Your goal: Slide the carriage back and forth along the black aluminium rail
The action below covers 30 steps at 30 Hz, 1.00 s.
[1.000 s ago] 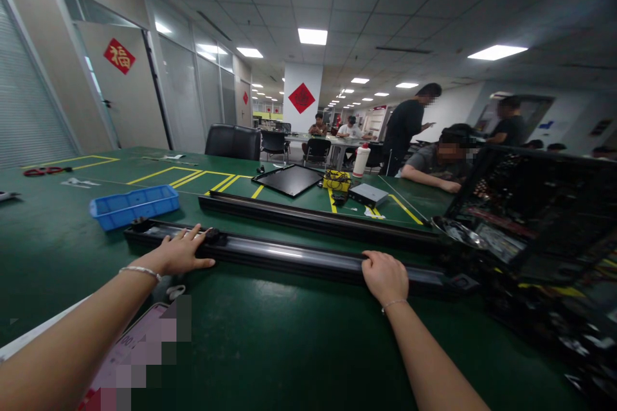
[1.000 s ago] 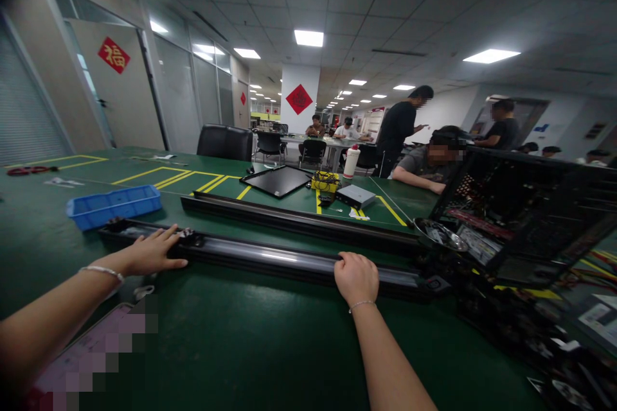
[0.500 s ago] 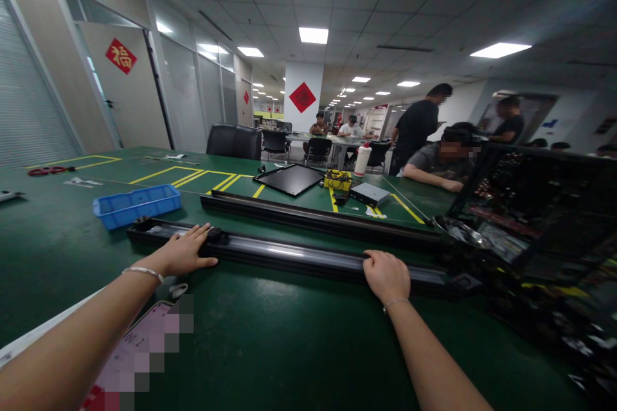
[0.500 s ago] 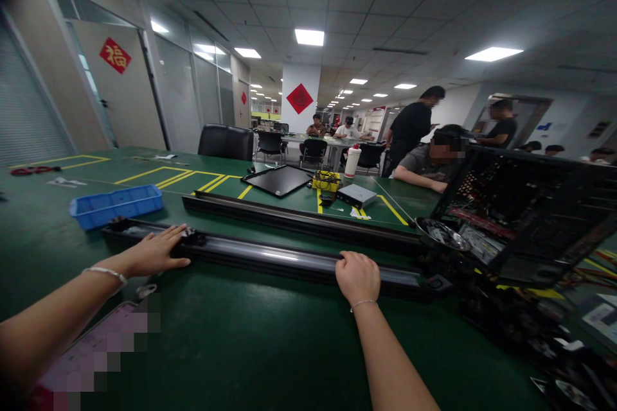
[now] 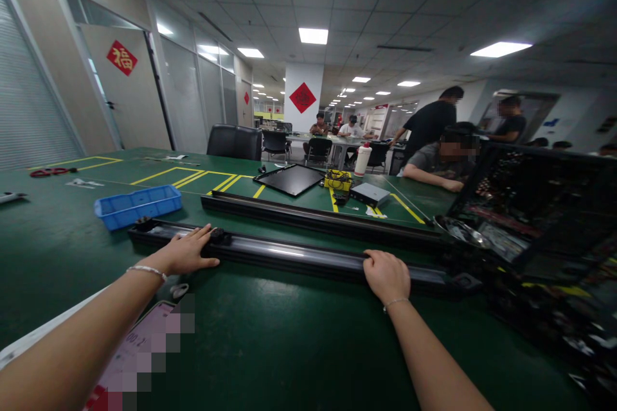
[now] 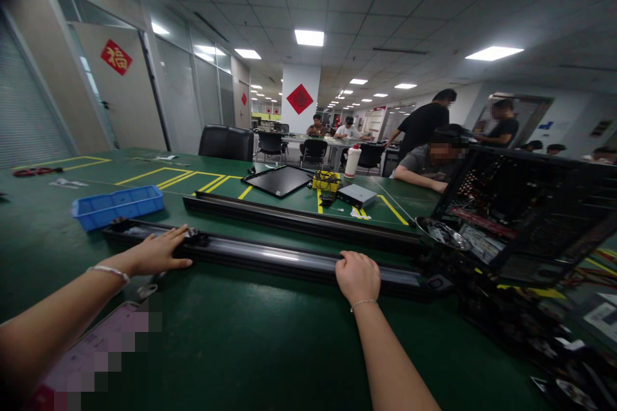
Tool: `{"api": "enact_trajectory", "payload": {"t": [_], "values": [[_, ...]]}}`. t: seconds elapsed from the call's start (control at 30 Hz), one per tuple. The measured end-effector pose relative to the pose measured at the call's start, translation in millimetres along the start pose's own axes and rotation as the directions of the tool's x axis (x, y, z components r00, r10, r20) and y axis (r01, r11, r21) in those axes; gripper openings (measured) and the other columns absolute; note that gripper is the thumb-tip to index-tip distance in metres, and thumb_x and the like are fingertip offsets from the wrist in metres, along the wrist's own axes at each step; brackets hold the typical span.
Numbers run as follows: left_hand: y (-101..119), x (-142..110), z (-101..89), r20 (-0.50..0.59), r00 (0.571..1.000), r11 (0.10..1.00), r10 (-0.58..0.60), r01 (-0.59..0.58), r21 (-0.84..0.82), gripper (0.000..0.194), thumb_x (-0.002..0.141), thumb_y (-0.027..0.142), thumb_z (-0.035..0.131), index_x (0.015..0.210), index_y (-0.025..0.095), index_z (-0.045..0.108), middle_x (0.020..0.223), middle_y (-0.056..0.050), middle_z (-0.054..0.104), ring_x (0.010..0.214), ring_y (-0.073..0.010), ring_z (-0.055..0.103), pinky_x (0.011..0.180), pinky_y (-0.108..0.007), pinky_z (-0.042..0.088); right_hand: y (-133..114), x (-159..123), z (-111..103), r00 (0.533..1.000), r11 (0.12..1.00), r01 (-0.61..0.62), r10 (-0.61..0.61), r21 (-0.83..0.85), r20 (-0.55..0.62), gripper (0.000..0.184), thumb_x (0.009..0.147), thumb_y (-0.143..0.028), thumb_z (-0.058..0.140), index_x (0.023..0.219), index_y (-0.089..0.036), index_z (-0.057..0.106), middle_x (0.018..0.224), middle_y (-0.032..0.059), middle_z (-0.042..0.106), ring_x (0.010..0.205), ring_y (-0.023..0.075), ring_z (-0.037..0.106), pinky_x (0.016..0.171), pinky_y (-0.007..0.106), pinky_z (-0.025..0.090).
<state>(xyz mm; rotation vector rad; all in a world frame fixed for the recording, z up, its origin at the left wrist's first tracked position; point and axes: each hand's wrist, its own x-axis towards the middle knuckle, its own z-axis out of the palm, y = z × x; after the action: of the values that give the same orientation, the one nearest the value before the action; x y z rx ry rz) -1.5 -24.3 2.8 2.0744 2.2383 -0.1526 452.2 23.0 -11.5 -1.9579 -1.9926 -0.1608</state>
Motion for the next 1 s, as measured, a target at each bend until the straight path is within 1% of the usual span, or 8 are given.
{"api": "enact_trajectory", "payload": {"t": [0.13, 0.27, 0.4, 0.53, 0.73, 0.87, 1.0], "values": [[-2.2, 1.6, 3.4, 0.0, 1.0, 1.0, 0.003, -0.003, 0.003, 0.097, 0.068, 0.069, 0.043, 0.143, 0.014, 0.019, 0.151, -0.015, 0.009, 0.137, -0.0362, 0.012, 0.104, -0.061, 0.019, 0.9, 0.8, 1.4, 1.0, 1.0, -0.002, 0.002, 0.001, 0.004, 0.04, 0.081, -0.025, 0.034, 0.105, -0.023, 0.066, 0.113, 0.0026, 0.065, 0.106, 0.0174, 0.054, 0.091, 0.031, 0.034], [-6.0, 4.2, 9.0, -0.053, 0.998, 0.999, 0.041, -0.04, 0.004, 0.1, 0.067, 0.069, 0.043, 0.143, 0.009, 0.019, 0.151, -0.017, 0.012, 0.138, -0.0329, 0.011, 0.107, -0.053, 0.02, 1.0, 0.7, 1.1, 1.0, 1.0, 0.0, 0.0, -0.001, -0.001, 0.04, 0.081, -0.024, 0.035, 0.105, -0.023, 0.066, 0.112, 0.0024, 0.065, 0.105, 0.0173, 0.054, 0.091, 0.031, 0.034], [-6.3, 4.2, 9.9, -0.087, 0.993, 0.997, 0.076, -0.078, -0.015, 0.099, 0.067, 0.069, 0.044, 0.142, 0.009, 0.022, 0.15, -0.017, 0.016, 0.137, -0.0323, 0.016, 0.108, -0.049, 0.022, 0.7, 0.4, 0.6, 1.0, 1.0, 0.007, -0.007, -0.006, -0.008, 0.04, 0.081, -0.024, 0.034, 0.105, -0.023, 0.066, 0.112, 0.0019, 0.065, 0.105, 0.0171, 0.055, 0.091, 0.031, 0.034], [-0.9, 0.7, 4.8, -0.058, 0.996, 0.998, 0.067, -0.065, 0.024, 0.097, 0.069, 0.066, 0.043, 0.142, 0.006, 0.021, 0.15, -0.018, 0.015, 0.136, -0.0311, 0.021, 0.108, -0.047, 0.022, 1.7, 1.5, 2.6, 1.0, 1.0, -0.003, 0.003, -0.018, -0.001, 0.039, 0.08, -0.024, 0.036, 0.105, -0.023, 0.066, 0.112, 0.0016, 0.065, 0.105, 0.0173, 0.055, 0.091, 0.031, 0.034], [2.7, -1.0, 0.8, -0.008, 0.999, 0.998, 0.043, -0.043, 0.044, 0.096, 0.069, 0.064, 0.042, 0.143, 0.008, 0.017, 0.151, -0.017, 0.011, 0.136, -0.0308, 0.021, 0.108, -0.05, 0.021, 3.8, 3.1, 5.9, 1.0, 1.0, -0.001, 0.001, -0.003, 0.002, 0.04, 0.081, -0.025, 0.035, 0.105, -0.023, 0.066, 0.112, 0.0018, 0.065, 0.105, 0.0178, 0.054, 0.091, 0.032, 0.034], [3.3, -0.4, -0.3, 0.005, 0.999, 0.998, 0.035, -0.035, 0.057, 0.097, 0.069, 0.065, 0.043, 0.143, 0.008, 0.016, 0.151, -0.017, 0.008, 0.136, -0.031, 0.021, 0.107, -0.049, 0.022, 4.7, 3.2, 6.5, 1.0, 1.0, -0.004, 0.004, -0.004, 0.009, 0.039, 0.08, -0.025, 0.035, 0.105, -0.024, 0.066, 0.113, 0.0008, 0.065, 0.105, 0.0178, 0.054, 0.091, 0.032, 0.034], [6.4, -0.6, -1.9, 0.022, 0.999, 0.997, 0.024, -0.025, 0.07, 0.096, 0.069, 0.063, 0.043, 0.143, 0.008, 0.016, 0.151, -0.018, 0.007, 0.137, -0.0303, 0.018, 0.107, -0.049, 0.022, 4.0, 2.8, 5.1, 1.0, 1.0, -0.002, 0.002, -0.006, 0.009, 0.039, 0.08, -0.024, 0.035, 0.106, -0.023, 0.066, 0.113, 0.0009, 0.065, 0.106, 0.0182, 0.054, 0.091, 0.033, 0.033]]}}
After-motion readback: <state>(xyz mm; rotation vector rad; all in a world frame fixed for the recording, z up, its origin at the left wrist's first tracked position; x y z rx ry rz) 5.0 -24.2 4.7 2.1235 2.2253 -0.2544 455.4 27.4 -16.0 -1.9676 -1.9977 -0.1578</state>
